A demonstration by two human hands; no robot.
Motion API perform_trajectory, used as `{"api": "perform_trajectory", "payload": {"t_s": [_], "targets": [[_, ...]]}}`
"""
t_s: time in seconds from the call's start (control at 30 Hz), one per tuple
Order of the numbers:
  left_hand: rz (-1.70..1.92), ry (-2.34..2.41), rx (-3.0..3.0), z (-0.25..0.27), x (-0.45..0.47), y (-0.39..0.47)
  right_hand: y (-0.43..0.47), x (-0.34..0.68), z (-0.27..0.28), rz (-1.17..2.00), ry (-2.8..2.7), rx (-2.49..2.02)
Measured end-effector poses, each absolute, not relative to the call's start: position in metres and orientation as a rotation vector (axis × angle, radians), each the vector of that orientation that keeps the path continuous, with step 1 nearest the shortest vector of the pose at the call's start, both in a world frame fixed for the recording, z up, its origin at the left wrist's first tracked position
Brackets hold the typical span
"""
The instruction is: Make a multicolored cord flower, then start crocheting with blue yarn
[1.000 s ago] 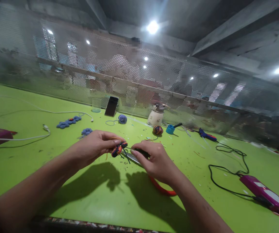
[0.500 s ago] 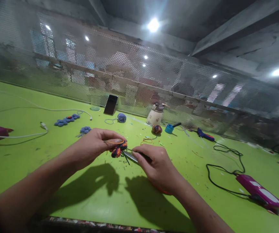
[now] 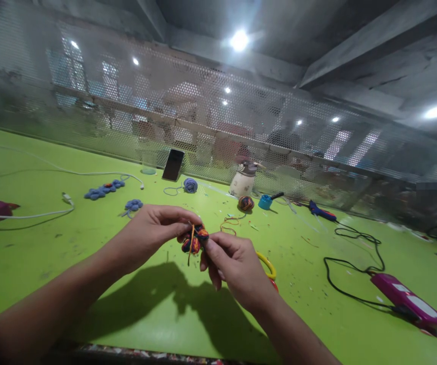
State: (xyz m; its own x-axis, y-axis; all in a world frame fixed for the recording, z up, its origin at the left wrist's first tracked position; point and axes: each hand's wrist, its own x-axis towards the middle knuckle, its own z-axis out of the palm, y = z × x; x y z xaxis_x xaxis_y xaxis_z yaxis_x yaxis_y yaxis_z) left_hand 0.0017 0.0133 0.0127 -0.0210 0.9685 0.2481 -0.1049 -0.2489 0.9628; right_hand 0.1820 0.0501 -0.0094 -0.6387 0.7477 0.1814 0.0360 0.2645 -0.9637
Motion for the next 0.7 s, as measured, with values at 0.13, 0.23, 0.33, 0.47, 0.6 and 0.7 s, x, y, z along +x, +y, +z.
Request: {"api": "perform_trajectory", "payload": {"t_s": [0.13, 0.23, 0.33, 0.47, 0.6, 0.7], "targets": [[1.445, 0.963, 1.276, 0.0118, 0.0037, 0.0133, 0.0495, 0.1818, -0.0115, 1.417, -1.865, -0.69], [1.465, 0.922, 1.257, 0.009, 0.0039, 0.0135, 0.0478, 0.1802, -0.0127, 1.384, -1.854, -0.69], [1.507, 0.867, 1.255, 0.0062, 0.0038, 0.014, 0.0463, 0.1782, -0.0134, 1.331, -1.858, -0.693], [1.537, 0.894, 1.327, 0.0059, 0.0037, 0.0144, 0.045, 0.1766, -0.0131, 1.293, -1.86, -0.696], [1.507, 0.952, 1.361, 0.0059, 0.0021, 0.0141, 0.0433, 0.1771, -0.013, 1.269, -1.872, -0.703], [1.483, 0.941, 1.39, 0.0059, 0.0005, 0.0125, 0.0435, 0.1777, -0.0142, 1.27, -1.861, -0.714]]}}
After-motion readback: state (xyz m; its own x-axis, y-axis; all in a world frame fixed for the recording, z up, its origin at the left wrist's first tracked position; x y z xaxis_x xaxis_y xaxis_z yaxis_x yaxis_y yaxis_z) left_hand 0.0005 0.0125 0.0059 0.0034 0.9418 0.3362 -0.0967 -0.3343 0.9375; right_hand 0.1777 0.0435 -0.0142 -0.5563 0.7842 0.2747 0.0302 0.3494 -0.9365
